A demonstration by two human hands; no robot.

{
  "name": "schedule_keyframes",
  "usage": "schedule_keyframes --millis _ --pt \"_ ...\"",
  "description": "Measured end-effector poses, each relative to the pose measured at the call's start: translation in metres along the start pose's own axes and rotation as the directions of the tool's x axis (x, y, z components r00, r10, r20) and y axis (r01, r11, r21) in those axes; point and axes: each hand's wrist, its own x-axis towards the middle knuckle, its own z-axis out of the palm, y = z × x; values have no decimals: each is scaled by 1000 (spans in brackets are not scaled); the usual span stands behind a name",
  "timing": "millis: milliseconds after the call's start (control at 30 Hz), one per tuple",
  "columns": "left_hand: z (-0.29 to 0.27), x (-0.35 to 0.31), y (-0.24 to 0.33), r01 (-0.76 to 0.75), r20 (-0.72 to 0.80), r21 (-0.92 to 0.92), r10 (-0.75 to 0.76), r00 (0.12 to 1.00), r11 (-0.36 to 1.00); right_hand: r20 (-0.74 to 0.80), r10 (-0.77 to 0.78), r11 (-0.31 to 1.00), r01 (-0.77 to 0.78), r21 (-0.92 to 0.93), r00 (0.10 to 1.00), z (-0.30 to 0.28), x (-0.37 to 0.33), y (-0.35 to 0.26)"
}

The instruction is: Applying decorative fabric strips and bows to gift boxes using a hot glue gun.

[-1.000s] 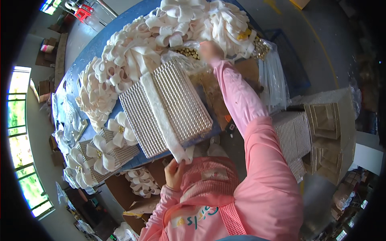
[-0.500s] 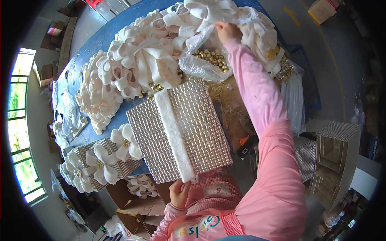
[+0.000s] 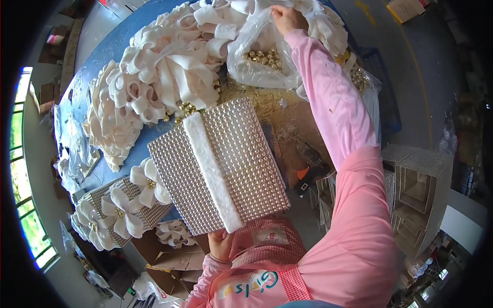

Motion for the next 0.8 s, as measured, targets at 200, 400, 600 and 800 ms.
schedule_keyframes --millis 200,400,600,800 --pt "-1 -1 2 1 15 -77 0 1000 997 -70 -646 763 641 -83 760 -11 -23 -29" --pt "11 -1 14 12 -20 -182 -16 1000 983 764 -535 411 901 -137 360 5 -104 -87" --pt "0 -7 -7 36 6 -109 -36 999 993 675 -153 954 285 -89 722 47 -62 -76" --pt "2 -3 -8 29 66 -86 -23 998 996 357 -603 776 628 56 713 53 -40 -33"
